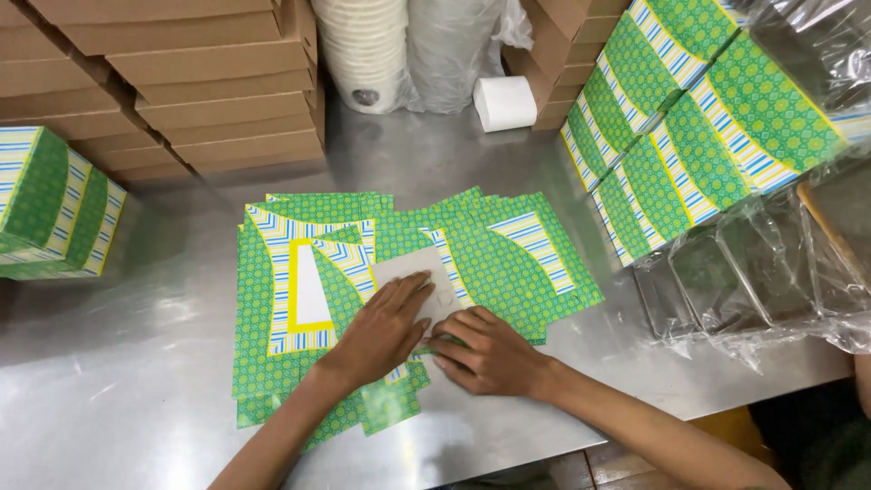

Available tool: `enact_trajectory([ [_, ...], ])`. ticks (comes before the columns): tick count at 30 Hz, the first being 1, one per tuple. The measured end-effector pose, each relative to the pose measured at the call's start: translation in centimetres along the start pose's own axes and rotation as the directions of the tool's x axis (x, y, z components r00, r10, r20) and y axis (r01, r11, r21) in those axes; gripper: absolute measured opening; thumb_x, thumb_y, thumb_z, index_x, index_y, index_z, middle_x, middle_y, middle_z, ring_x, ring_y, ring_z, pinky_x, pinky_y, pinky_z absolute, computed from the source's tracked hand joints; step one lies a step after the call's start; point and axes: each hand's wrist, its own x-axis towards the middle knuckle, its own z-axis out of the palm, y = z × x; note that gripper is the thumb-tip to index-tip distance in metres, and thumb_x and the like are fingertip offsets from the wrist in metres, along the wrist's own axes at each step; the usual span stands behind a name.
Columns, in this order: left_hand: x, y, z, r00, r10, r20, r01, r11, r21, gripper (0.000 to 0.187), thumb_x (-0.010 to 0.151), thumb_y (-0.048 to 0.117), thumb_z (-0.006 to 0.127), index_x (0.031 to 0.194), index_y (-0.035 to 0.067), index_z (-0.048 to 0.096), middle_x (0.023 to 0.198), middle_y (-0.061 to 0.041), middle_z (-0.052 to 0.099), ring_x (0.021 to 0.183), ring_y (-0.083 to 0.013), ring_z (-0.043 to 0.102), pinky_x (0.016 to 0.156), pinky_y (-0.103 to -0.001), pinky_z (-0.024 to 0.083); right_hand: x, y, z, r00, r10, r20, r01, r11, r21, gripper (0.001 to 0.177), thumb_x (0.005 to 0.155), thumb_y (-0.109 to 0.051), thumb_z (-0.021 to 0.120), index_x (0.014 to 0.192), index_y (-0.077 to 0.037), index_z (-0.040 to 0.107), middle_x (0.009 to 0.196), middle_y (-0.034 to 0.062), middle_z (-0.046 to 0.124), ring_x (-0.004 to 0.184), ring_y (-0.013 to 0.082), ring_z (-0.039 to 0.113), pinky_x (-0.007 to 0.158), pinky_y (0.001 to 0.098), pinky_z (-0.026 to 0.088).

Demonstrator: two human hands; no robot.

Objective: The person folds flat cardboard sheets into small boxes on a metal table. They fold the sides and tabs, then interlock the tabs to form the box shape. The process is repeated for multiple boxes.

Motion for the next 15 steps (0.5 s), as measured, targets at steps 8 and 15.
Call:
enact_trajectory([
  [8, -0.8, 1.0, 1.3, 0.998, -0.055, -0.03, 0.058, 0.994, 0.088, 0.046, 0.103, 0.027, 0.053, 0.143, 0.004, 0.055, 0.142, -0.02, 0.049, 0.142, -0.0386, 0.041, 0.119, -0.053, 0.03, -1.2, 3.9, -2.3, 0.988, 0.128, 0.088, -0.122, 0.99, -0.067, 0.023, 0.098, -0.031, 0.057, 0.096, -0.014, 0.072, 0.094, 0.0043, 0.067, 0.092, 0.0217, 0.064, 0.079, 0.0382, 0.048],
  [15, -1.2, 1.4, 1.4, 1.0, 0.01, 0.023, -0.015, 0.975, 0.223, 0.05, 0.095, 0.02, 0.052, 0.144, 0.009, 0.053, 0.142, -0.016, 0.05, 0.141, -0.033, 0.043, 0.122, -0.051, 0.026, 3.6, 9.0, -1.6, 0.832, 0.465, 0.303, -0.491, 0.871, 0.014, 0.02, 0.096, -0.029, 0.063, 0.101, -0.013, 0.075, 0.095, 0.0065, 0.066, 0.097, 0.0253, 0.064, 0.087, 0.0429, 0.049],
])
